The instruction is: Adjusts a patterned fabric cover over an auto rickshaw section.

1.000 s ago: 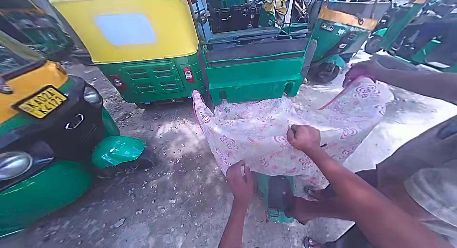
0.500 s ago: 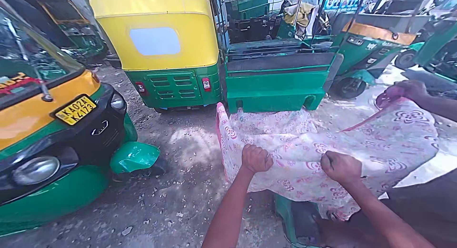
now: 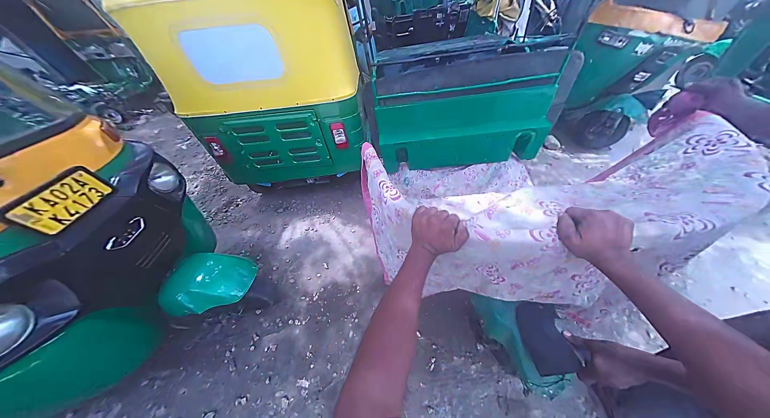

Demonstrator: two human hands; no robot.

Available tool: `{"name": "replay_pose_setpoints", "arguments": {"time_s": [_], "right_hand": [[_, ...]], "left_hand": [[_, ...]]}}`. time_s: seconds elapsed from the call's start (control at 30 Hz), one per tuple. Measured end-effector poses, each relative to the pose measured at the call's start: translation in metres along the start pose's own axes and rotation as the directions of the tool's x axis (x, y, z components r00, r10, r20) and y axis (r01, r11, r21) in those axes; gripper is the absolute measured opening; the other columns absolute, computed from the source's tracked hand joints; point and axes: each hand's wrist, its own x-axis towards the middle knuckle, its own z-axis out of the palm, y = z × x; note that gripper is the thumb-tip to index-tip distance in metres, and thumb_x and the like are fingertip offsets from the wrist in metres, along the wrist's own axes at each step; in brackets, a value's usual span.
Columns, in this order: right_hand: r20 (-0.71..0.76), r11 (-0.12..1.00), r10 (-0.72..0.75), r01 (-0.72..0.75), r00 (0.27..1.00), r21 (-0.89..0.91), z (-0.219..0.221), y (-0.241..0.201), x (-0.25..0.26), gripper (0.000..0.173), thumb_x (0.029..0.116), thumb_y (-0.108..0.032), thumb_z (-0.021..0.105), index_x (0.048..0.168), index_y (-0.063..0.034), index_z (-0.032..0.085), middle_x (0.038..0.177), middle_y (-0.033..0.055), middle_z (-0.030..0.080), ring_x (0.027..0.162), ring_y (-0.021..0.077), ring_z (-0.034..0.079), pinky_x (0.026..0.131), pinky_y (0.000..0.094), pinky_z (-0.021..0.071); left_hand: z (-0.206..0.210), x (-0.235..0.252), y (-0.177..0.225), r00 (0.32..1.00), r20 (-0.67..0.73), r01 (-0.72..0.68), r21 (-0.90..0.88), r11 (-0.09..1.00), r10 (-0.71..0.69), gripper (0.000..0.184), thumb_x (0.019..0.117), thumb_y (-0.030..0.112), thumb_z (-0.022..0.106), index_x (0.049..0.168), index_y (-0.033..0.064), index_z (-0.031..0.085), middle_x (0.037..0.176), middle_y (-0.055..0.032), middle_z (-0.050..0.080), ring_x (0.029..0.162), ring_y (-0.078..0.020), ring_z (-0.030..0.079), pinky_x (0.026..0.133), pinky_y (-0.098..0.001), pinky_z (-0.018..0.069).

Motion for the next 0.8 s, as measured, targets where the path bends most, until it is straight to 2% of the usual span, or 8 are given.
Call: {"name": "replay_pose_setpoints", "arguments": {"time_s": [0.07,0.2,0.37,0.5,0.57,0.8], "right_hand": [[-0.010,1.000,-0.007,0.007,1.000,0.010,0.010,-0.002,0.009,0.052,0.0930,-0.048,0.028,0.061,-0.0097,0.042,0.054,0.0167,0.051,0.054,0.0420,0.060,0.042,0.0558,0.0342],[0.154,0.997,0.073,-0.078,0.985,0.023,0.005,-0.012,0.030,0.043,0.0929,-0.039,0.040,0.063,-0.0089,0.047,0.058,0.0166,0.055,0.059,0.0418,0.062,0.045,0.0573,0.0378],[0.192,0.992,0.123,-0.129,0.974,0.017,0.011,-0.013,0.043,0.045,0.0948,-0.038,0.037,0.063,-0.0079,0.049,0.062,0.0185,0.058,0.065,0.0435,0.065,0.048,0.0591,0.0395],[0.142,0.993,0.105,-0.112,0.984,0.042,0.019,-0.014,0.053,0.044,0.0933,-0.039,0.037,0.060,-0.0110,0.045,0.056,0.0147,0.053,0.057,0.0396,0.061,0.045,0.0552,0.0363],[0.149,0.993,0.100,-0.107,0.984,0.045,0.023,-0.014,0.059,0.044,0.0934,-0.039,0.037,0.060,-0.0110,0.045,0.057,0.0145,0.053,0.058,0.0396,0.061,0.045,0.0548,0.0364],[0.196,0.989,0.132,-0.144,0.972,0.046,0.045,-0.007,0.093,0.047,0.0949,-0.040,0.035,0.065,-0.0074,0.052,0.069,0.0196,0.062,0.075,0.0448,0.066,0.054,0.0622,0.0409]], "left_hand": [[0.008,0.000,-0.011,1.000,-0.019,-0.013,-0.002,1.000,0.013,0.047,0.0932,0.044,0.042,0.055,0.0184,0.050,0.049,0.0028,0.048,0.049,-0.0160,0.051,0.055,-0.0367,0.0397],[0.017,0.010,-0.027,1.000,0.010,-0.023,-0.023,0.999,0.023,0.049,0.0935,0.045,0.041,0.054,0.0173,0.049,0.049,0.0016,0.048,0.049,-0.0172,0.052,0.054,-0.0377,0.0397],[0.032,0.014,-0.030,0.998,0.067,-0.012,-0.053,0.999,0.015,0.050,0.0954,0.045,0.040,0.055,0.0158,0.050,0.051,-0.0005,0.049,0.050,-0.0197,0.053,0.054,-0.0396,0.0391],[0.041,0.021,-0.039,0.999,0.037,-0.016,-0.053,0.998,0.018,0.050,0.0946,0.045,0.040,0.054,0.0162,0.049,0.050,0.0001,0.048,0.049,-0.0188,0.052,0.053,-0.0392,0.0382],[0.047,0.023,-0.043,0.999,0.025,-0.023,-0.059,0.998,0.024,0.050,0.0945,0.045,0.041,0.054,0.0160,0.049,0.050,0.0003,0.048,0.049,-0.0186,0.052,0.053,-0.0390,0.0378],[0.080,0.037,-0.063,0.999,0.027,-0.026,-0.063,0.998,0.028,0.049,0.0964,0.041,0.039,0.056,0.0151,0.051,0.052,-0.0016,0.051,0.052,-0.0207,0.055,0.055,-0.0414,0.0400]]}}
